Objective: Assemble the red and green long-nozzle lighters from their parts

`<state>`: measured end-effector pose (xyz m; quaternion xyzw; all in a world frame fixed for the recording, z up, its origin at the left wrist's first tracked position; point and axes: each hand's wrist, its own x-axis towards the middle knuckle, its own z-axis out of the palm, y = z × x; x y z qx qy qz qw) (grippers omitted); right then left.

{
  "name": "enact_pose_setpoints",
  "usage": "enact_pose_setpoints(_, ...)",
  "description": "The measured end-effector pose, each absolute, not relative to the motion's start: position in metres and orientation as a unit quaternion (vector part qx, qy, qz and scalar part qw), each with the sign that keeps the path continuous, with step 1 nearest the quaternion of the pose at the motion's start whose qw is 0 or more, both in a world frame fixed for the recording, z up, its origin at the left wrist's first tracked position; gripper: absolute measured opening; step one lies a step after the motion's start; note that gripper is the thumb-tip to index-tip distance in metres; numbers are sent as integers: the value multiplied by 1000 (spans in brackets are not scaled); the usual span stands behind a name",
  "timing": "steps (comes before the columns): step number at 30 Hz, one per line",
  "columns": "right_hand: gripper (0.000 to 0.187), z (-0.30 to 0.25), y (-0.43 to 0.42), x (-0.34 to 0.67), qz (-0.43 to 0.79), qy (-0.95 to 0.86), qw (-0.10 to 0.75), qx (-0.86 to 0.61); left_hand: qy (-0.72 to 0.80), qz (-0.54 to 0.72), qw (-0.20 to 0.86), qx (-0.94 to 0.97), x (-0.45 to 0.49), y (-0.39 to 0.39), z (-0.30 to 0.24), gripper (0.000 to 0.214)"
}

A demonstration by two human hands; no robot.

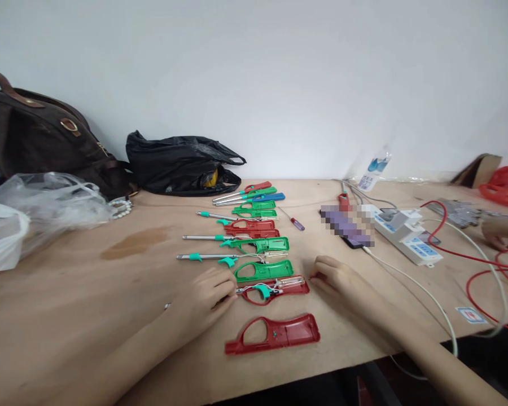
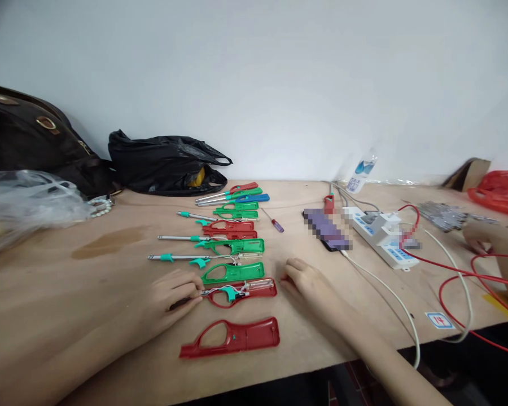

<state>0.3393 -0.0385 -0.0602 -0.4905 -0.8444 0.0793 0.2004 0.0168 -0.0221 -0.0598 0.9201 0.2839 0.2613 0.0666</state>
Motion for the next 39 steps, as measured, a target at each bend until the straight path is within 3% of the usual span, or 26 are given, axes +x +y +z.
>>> enact_pose_setpoints(7, 14, -36, -70, 326, 126, -843, 257, -454, 280, 265, 54, 921, 17, -23, -59, 23)
enact_pose_setpoints(10, 3, -34, -90, 310, 171, -874, 210, -405, 278, 259, 55, 924, 17, -22, -61, 25)
enact_pose_setpoints(17, 41, -61, -105, 293, 90, -908, 200, -358, 268, 269, 50, 924, 17, -23, -61, 24)
enact_pose_setpoints(25, 46, -38, -85, 305, 173, -868, 246, -395, 285, 280, 72, 914, 15, -24, -66, 22)
enact_pose_setpoints(28, 38, -26, -72, 302, 218, -837, 279, -417, 296, 283, 77, 909, 15, -25, -67, 21)
enact_pose_setpoints(31, 27, -22, -59, 298, 244, -828, 243, -443, 312, 283, 78, 903, 15, -27, -67, 20)
enact_pose_setpoints(39, 39, -34, -39, 292, 241, -833, 238, -438, 352, 282, 113, 885, 17, -30, -63, 17)
